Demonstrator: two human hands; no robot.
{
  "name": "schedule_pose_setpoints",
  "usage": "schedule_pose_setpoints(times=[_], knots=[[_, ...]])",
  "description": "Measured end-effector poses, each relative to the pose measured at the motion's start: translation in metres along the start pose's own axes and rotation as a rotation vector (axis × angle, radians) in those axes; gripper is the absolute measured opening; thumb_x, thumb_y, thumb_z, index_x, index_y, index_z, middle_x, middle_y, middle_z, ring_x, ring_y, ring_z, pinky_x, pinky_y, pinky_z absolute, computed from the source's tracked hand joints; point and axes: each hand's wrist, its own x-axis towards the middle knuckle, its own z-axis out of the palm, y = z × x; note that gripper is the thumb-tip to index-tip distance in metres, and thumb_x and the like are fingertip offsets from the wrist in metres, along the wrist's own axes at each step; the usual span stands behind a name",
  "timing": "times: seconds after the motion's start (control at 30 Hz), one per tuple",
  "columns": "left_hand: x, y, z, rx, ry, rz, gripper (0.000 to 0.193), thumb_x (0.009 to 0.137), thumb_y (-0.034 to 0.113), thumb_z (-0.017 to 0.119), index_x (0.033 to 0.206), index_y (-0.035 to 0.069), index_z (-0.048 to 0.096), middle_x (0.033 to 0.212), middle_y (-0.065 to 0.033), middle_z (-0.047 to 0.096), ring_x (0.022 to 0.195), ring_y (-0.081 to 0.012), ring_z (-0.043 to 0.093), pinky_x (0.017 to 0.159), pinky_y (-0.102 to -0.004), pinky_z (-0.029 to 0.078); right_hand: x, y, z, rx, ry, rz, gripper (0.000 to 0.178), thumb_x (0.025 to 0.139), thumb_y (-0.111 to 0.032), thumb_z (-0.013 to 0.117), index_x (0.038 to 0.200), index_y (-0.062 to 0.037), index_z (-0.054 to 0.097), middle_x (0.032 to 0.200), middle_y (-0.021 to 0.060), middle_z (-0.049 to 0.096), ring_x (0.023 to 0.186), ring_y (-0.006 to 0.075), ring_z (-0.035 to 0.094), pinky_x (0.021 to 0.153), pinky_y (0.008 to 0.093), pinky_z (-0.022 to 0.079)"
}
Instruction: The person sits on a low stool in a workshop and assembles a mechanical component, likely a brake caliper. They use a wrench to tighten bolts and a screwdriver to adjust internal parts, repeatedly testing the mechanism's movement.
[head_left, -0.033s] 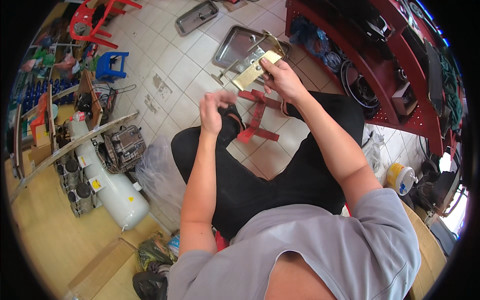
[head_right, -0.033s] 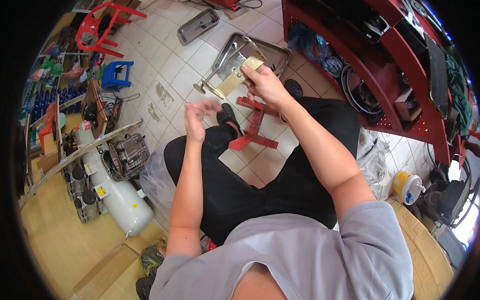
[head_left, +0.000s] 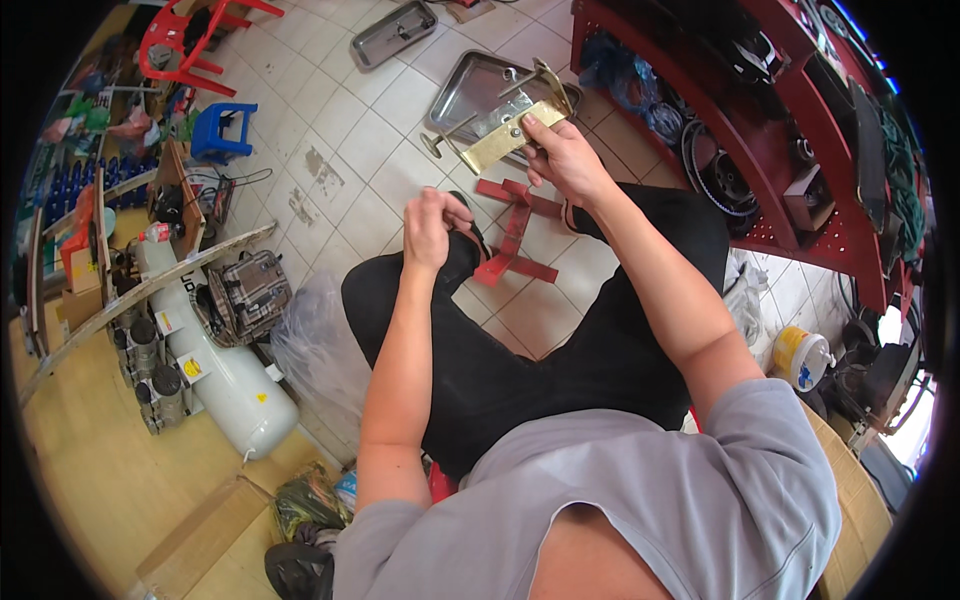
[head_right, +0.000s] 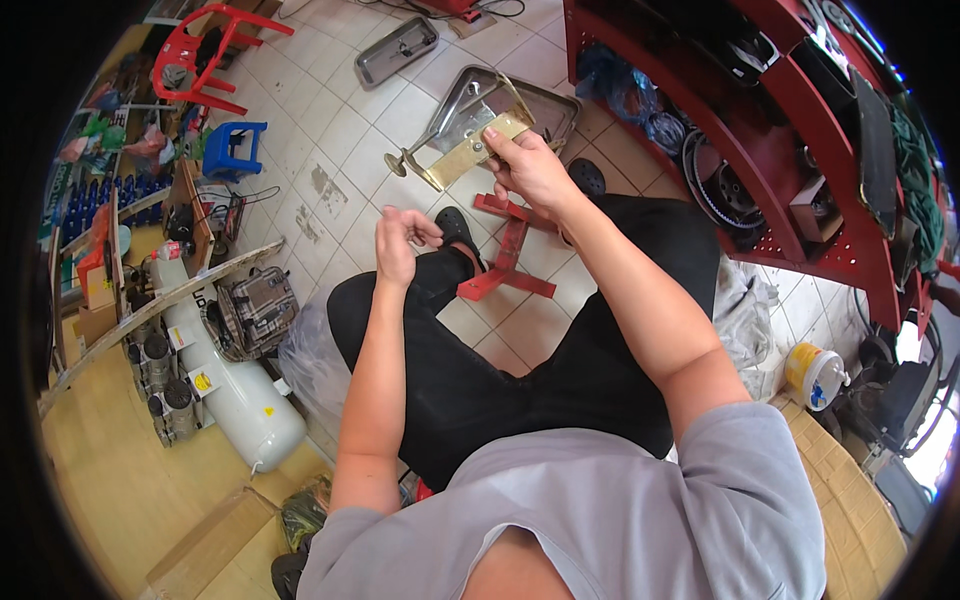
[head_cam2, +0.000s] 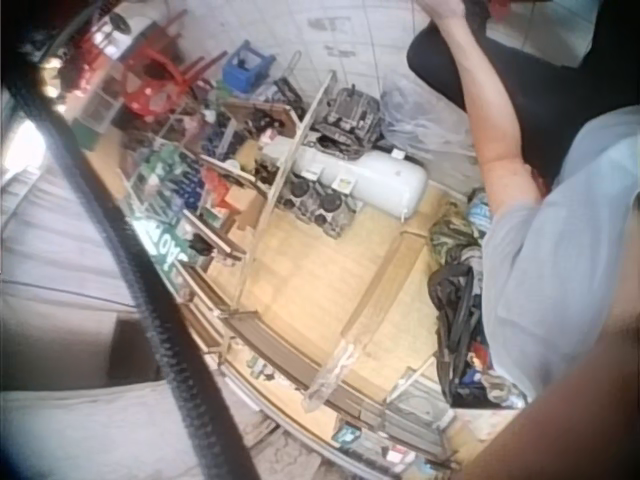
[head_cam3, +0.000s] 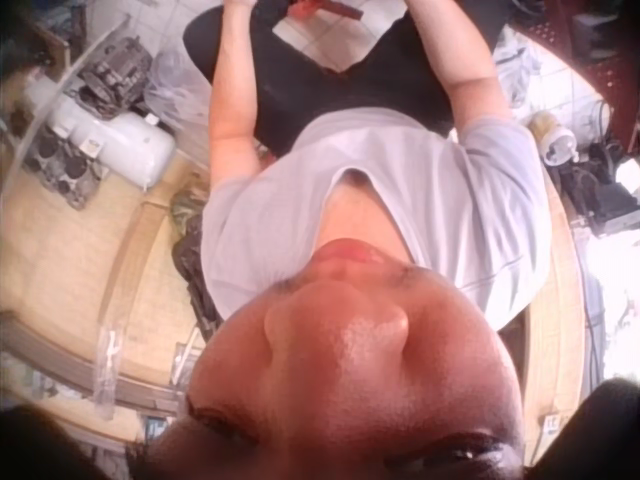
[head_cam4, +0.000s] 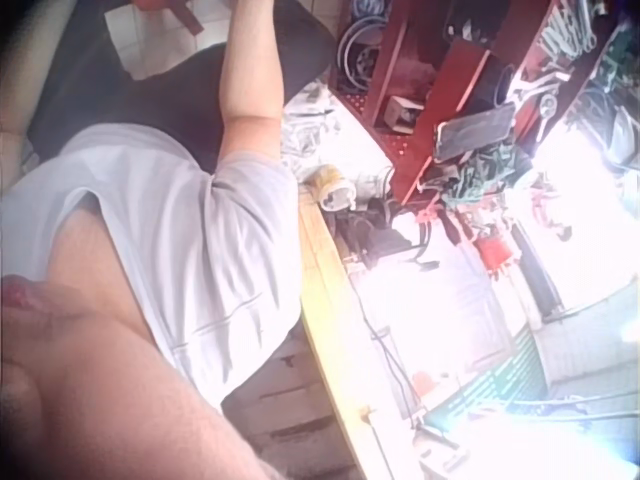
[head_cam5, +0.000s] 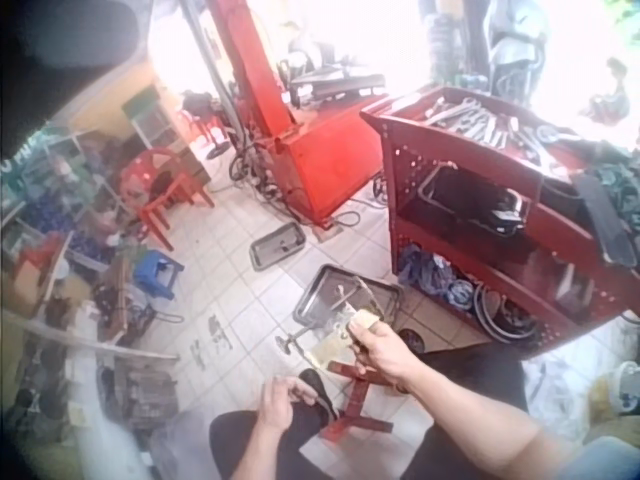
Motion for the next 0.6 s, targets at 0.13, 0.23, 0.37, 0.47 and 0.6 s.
schedule_pose_setpoints(times=[0.13,0.23,0.37,0.47,0.6], knots=[[0.013,0.03,0.033,-0.019,0.603,0.314,0.06,0.097,0.049,0.031,0.12,-0.004,0.047,0.116,-0.0145,0.056,0.093,-0.0242,0.061,0.074,-0.0316,0.046,0.002,0.007,-0.004,0.009,-0.011,-0.01,0.027,0.095,-0.031,0.049,0.085,-0.0064,0.051,0.067,-0.0016,0.042,0.047,0.0065,0.036,0.045,0.0248,0.041],[0.015,0.037,0.037,0.027,0.417,0.409,0.062,0.097,0.048,0.031,0.123,-0.006,0.044,0.114,-0.0146,0.056,0.093,-0.0245,0.062,0.074,-0.0308,0.047,0.003,0.004,-0.002,-0.001,0.001,-0.02,0.027,0.095,-0.031,0.049,0.084,-0.0064,0.051,0.067,-0.0017,0.042,0.046,0.0061,0.036,0.044,0.0247,0.042],[0.0,0.006,0.004,-0.084,0.075,-0.124,0.062,0.097,0.048,0.029,0.12,-0.007,0.045,0.109,-0.0159,0.057,0.088,-0.0246,0.063,0.076,-0.0314,0.047,0.002,0.003,-0.003,0.062,0.008,-0.018,0.027,0.096,-0.031,0.049,0.085,-0.0064,0.052,0.067,-0.002,0.043,0.045,0.0059,0.035,0.044,0.0245,0.042],[0.02,0.026,0.032,-0.145,0.608,0.108,0.071,0.096,0.055,0.022,0.097,-0.006,0.059,0.083,-0.0133,0.063,0.075,-0.021,0.063,0.071,-0.0299,0.047,0.004,0.005,-0.005,0.057,0.005,0.003,0.026,0.096,-0.031,0.049,0.086,-0.0067,0.051,0.067,-0.0018,0.043,0.045,0.006,0.035,0.045,0.0246,0.042],[0.032,0.047,0.057,-0.249,0.722,0.188,0.075,0.096,0.057,0.019,0.086,-0.004,0.062,0.074,-0.0112,0.064,0.07,-0.0185,0.063,0.067,-0.0286,0.046,0.007,0.009,-0.006,0.01,-0.001,-0.001,0.025,0.096,-0.031,0.049,0.087,-0.0077,0.05,0.067,-0.0019,0.043,0.046,0.006,0.035,0.045,0.0245,0.04]])
